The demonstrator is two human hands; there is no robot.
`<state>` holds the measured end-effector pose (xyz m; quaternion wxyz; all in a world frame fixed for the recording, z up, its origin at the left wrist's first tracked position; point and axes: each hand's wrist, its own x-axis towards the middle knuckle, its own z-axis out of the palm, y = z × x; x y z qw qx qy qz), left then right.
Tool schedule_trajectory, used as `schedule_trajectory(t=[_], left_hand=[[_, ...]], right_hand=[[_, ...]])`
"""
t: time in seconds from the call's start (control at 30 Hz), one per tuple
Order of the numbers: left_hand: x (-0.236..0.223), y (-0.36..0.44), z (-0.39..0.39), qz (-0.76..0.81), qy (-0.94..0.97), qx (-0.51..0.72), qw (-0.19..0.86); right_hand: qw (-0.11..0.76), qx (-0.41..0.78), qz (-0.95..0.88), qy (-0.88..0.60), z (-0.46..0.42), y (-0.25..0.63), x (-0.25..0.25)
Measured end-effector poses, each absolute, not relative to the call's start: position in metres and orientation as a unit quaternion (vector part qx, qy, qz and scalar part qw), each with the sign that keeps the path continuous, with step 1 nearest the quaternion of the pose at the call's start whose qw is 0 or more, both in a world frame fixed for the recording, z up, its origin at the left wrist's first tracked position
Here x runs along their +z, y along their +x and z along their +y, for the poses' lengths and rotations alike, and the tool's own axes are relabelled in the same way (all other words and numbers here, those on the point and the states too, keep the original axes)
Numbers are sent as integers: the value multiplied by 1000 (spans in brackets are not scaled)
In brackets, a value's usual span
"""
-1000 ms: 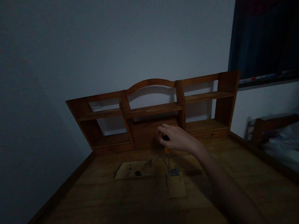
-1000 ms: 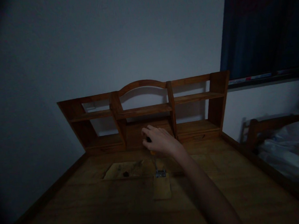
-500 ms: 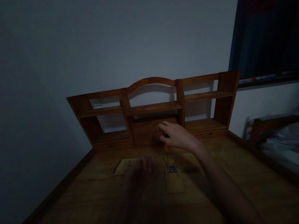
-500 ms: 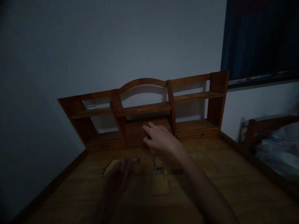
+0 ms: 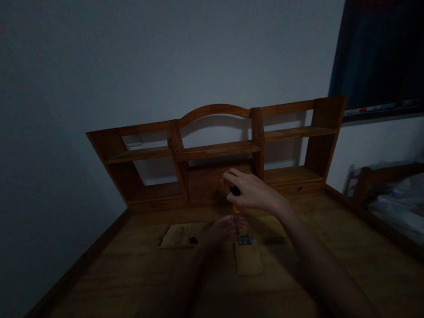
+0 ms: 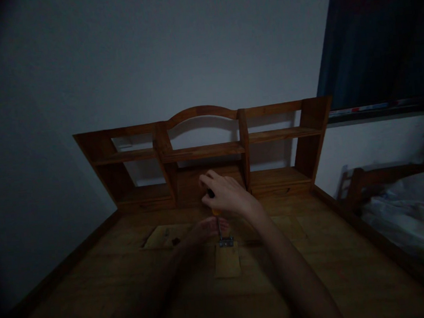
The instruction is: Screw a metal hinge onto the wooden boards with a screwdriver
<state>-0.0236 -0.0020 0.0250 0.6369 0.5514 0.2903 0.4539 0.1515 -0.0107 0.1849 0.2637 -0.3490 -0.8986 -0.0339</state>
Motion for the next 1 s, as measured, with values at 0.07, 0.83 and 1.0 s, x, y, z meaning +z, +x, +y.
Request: schedule_trajectory(t=[0.07, 0.83, 1.0], left_hand=[[18, -28, -1, 290, 573, 420, 641], [1, -43, 7, 271, 694, 321, 584], [-2, -43, 8, 267, 699, 324, 579]], right_hand=[[266, -9, -899, -348, -13, 152, 186], [282, -72, -891, -348, -8, 149, 182], [291, -36, -897, -332, -14, 151, 186]])
